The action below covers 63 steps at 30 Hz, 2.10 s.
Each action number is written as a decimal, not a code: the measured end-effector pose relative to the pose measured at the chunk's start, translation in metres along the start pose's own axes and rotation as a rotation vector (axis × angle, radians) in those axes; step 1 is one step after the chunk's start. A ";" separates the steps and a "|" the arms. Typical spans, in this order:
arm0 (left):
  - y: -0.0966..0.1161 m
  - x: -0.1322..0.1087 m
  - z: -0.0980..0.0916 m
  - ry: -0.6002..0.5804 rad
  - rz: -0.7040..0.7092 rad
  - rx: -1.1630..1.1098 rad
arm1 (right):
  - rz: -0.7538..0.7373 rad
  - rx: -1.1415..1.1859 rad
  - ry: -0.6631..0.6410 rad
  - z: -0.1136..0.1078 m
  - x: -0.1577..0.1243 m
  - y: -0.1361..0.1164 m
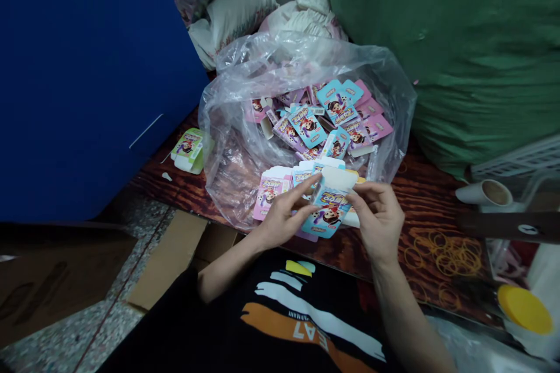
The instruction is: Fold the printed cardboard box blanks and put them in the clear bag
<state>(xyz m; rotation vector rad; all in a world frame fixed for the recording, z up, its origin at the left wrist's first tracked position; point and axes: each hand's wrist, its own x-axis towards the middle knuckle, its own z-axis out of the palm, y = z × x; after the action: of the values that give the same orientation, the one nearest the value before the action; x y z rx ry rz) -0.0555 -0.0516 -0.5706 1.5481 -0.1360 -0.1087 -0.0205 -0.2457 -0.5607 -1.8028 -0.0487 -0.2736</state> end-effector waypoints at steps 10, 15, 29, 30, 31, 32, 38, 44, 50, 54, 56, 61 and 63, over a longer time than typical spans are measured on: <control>0.016 0.000 -0.012 -0.194 -0.094 -0.010 | 0.084 0.086 -0.244 -0.010 0.011 -0.009; 0.018 -0.001 -0.011 -0.152 -0.132 -0.036 | 0.028 0.022 -0.449 -0.012 0.018 -0.013; 0.011 0.001 -0.019 -0.294 -0.058 0.233 | 0.125 -0.018 -0.384 -0.008 0.017 -0.006; 0.010 0.001 -0.019 -0.286 -0.063 0.223 | 0.112 -0.024 -0.413 -0.009 0.018 -0.007; 0.009 0.001 -0.019 -0.272 -0.070 0.208 | 0.096 -0.033 -0.446 -0.011 0.018 -0.008; 0.008 0.001 -0.018 -0.256 -0.079 0.187 | 0.080 -0.043 -0.476 -0.012 0.019 -0.009; 0.000 0.002 -0.019 -0.205 -0.069 0.131 | -0.054 -0.091 -0.541 -0.016 0.011 -0.008; 0.001 0.000 -0.023 -0.315 0.033 0.191 | -0.096 -0.096 -0.677 -0.019 0.012 -0.006; 0.025 0.084 -0.049 -0.142 0.075 0.271 | -0.118 -0.312 -0.286 -0.012 0.024 0.016; 0.034 0.163 -0.073 0.126 0.345 0.409 | -0.369 -0.752 -0.388 0.000 0.018 0.033; 0.030 0.174 -0.077 0.152 0.437 0.472 | -0.402 -0.889 -0.432 0.007 0.012 0.039; 0.016 0.116 -0.067 0.075 0.329 0.439 | -0.443 -0.843 -0.421 0.013 0.012 0.038; 0.013 0.086 -0.059 -0.035 0.228 0.301 | -0.452 -0.716 -0.370 0.010 0.018 0.028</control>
<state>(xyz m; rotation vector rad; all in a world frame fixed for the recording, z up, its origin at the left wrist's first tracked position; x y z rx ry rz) 0.0384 -0.0062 -0.5570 1.8186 -0.3689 0.0685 0.0038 -0.2446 -0.5855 -2.5277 -0.7024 -0.2930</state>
